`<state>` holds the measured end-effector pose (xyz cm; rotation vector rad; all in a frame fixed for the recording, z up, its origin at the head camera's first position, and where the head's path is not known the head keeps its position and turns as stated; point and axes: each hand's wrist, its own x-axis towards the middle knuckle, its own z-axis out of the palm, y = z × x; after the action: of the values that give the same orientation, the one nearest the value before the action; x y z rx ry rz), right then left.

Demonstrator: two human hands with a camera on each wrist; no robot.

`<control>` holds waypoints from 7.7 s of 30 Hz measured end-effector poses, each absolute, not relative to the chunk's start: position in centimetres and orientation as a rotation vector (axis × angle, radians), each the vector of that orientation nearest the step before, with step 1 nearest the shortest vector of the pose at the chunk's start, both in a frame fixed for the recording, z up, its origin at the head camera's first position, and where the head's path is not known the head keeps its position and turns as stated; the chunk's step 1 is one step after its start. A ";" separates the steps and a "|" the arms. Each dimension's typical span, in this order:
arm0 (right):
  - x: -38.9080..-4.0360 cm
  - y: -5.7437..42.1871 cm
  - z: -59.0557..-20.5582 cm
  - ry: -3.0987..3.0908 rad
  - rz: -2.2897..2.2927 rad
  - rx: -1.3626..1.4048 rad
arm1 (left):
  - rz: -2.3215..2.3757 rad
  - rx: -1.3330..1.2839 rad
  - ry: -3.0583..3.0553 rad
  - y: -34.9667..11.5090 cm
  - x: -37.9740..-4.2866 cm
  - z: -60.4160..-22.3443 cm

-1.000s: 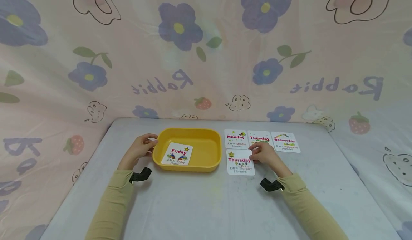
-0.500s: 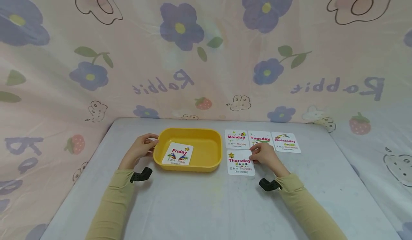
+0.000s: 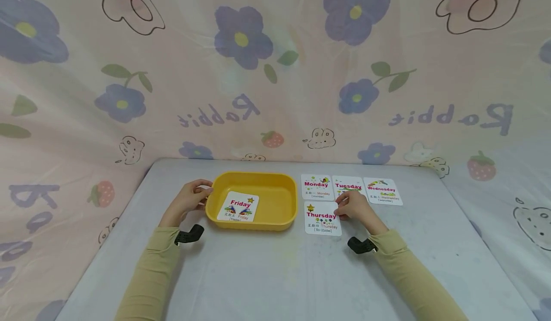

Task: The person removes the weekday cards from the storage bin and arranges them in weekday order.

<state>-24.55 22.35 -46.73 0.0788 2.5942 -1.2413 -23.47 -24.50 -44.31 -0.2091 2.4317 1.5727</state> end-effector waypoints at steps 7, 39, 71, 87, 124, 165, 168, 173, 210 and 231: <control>-24.8 22.5 -47.0 2.594 -1.234 0.071 | 1.577 -0.213 2.421 -24.4 -23.5 -44.2; -24.2 23.0 -46.4 2.451 -1.402 0.093 | 1.586 -0.238 2.417 -24.3 -23.4 -44.2; -25.9 17.0 -39.8 2.097 -1.664 -0.249 | 1.614 -0.214 2.405 -24.5 -23.5 -44.2; -27.7 10.4 -39.2 2.036 -1.624 -0.355 | 1.603 -0.226 2.410 -24.5 -23.4 -44.1; -28.7 4.3 -42.6 1.896 -1.529 -0.048 | 1.583 -0.202 2.433 -24.4 -23.5 -44.2; -28.6 2.1 -43.5 1.963 -1.415 -0.089 | 1.574 -0.222 2.433 -24.5 -23.6 -44.4; -28.6 1.8 -43.4 1.992 -1.384 -0.098 | 1.571 -0.229 2.433 -24.5 -23.5 -44.2; -28.6 1.5 -43.2 2.023 -1.373 -0.106 | 1.577 -0.222 2.427 -24.5 -23.3 -44.1; -28.3 4.1 -41.4 2.234 -1.514 -0.048 | 1.573 -0.242 2.406 -24.4 -23.4 -44.2; -27.2 16.6 -39.1 2.193 -1.704 -0.138 | 1.580 -0.232 2.420 -24.2 -23.5 -44.0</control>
<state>-27.17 16.60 -39.14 -0.1380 2.1929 -1.7041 -23.52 -24.20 -44.02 -0.2316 2.4197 1.5802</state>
